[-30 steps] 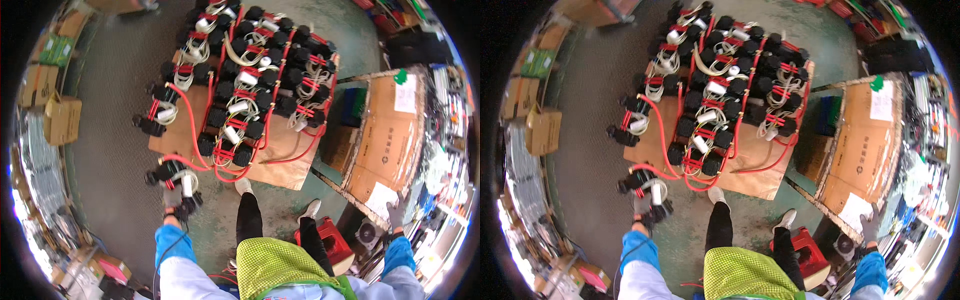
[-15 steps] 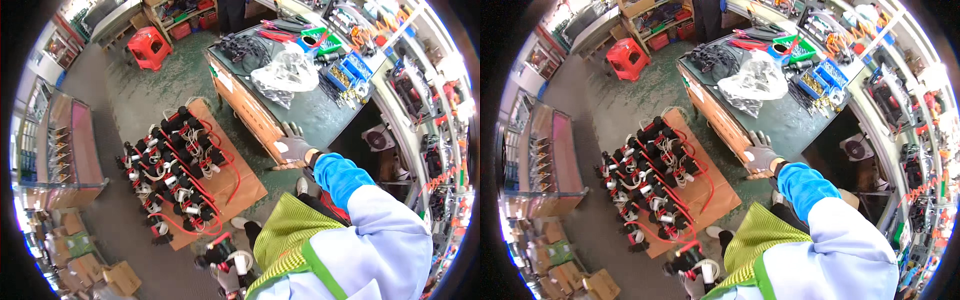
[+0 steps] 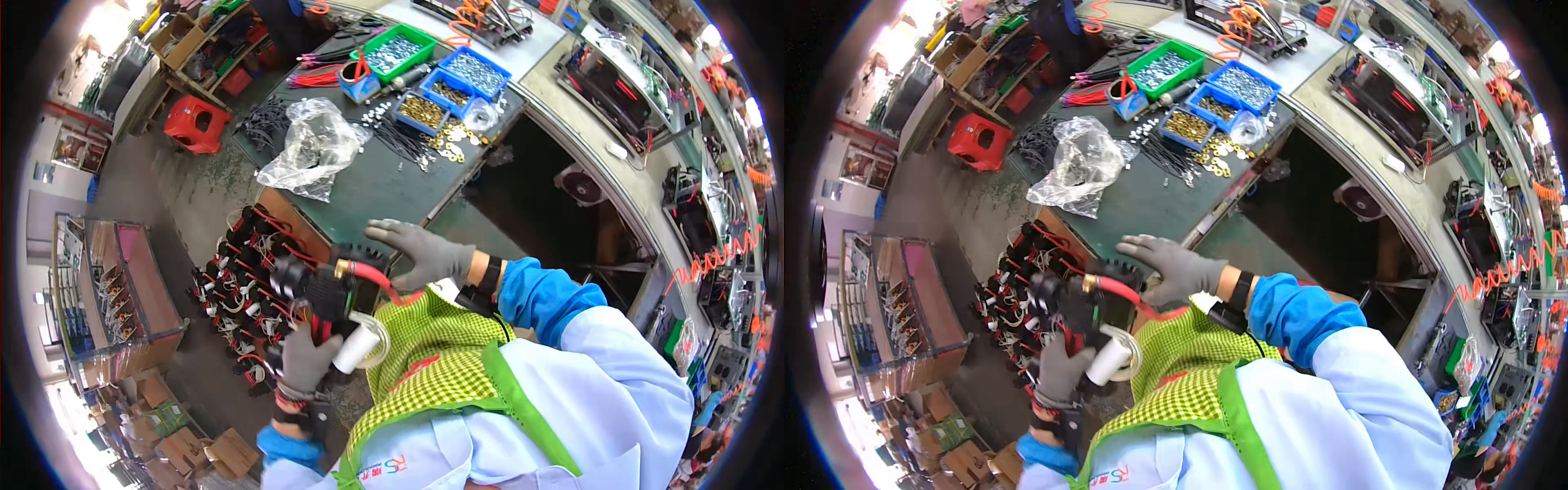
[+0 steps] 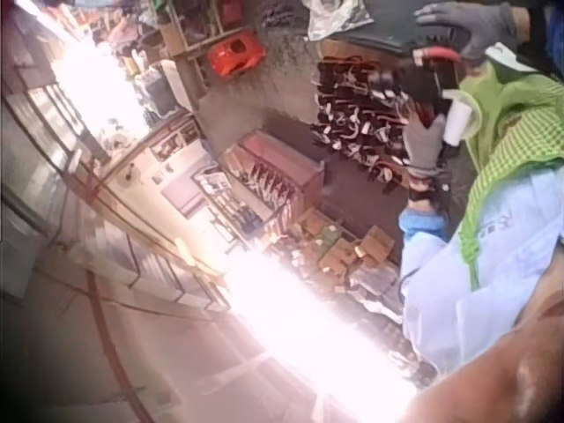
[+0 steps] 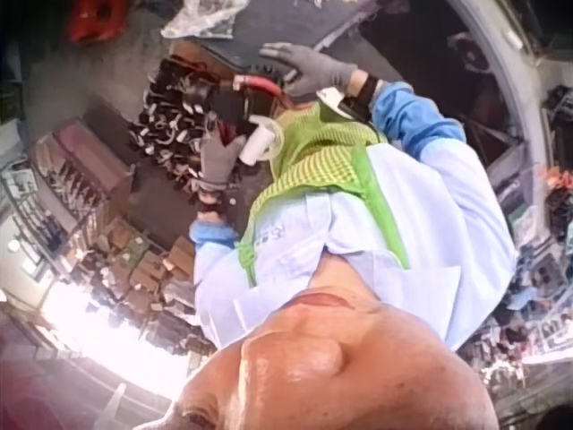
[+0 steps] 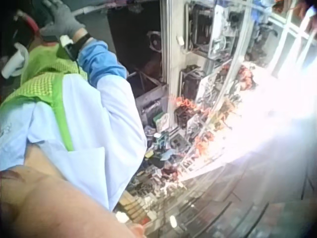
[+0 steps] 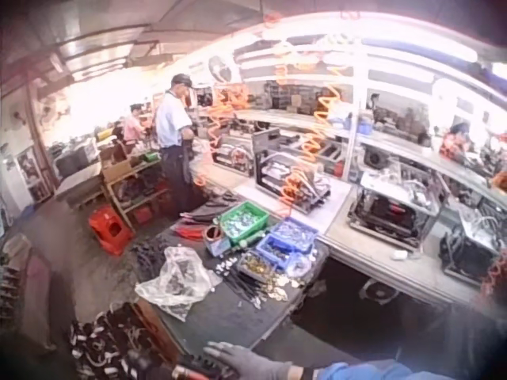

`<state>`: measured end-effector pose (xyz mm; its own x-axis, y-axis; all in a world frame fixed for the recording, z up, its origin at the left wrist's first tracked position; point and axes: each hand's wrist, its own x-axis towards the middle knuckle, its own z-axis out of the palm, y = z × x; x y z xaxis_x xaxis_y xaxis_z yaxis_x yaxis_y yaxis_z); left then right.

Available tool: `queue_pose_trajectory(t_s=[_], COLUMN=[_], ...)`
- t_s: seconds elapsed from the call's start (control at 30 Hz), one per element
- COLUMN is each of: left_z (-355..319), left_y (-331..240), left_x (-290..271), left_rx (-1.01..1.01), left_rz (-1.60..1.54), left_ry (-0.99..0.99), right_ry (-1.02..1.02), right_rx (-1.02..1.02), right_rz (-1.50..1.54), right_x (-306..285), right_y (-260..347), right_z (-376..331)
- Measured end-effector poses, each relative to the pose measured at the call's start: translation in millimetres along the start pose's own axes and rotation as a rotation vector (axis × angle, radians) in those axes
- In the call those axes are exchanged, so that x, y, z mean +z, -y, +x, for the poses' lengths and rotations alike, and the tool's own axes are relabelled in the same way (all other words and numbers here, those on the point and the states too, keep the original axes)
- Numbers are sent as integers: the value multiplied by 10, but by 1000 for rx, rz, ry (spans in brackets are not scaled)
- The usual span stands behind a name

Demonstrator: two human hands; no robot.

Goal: Assembling and wiring power inverter components at a workstation.

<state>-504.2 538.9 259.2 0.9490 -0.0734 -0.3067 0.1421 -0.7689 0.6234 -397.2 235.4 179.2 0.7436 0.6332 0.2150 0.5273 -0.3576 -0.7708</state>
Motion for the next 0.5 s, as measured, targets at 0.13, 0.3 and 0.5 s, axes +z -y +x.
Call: queue_pose_trajectory(t_s=[0.13, 0.3, 0.5], left_z=[662, 1560, 2483], left_y=[-685, -820, -303], left_x=[15, 410, 914], left_rx=[38, 9, 682], left_rz=[-380, -434, 224], left_ry=[177, 368, 264], right_ry=[22, -234, -99], right_rx=[434, 574, 1035], right_rz=[988, 981, 535], right_x=[-368, -407, -403], right_y=[-158, -349, -502], right_z=[-398, -606, -530])
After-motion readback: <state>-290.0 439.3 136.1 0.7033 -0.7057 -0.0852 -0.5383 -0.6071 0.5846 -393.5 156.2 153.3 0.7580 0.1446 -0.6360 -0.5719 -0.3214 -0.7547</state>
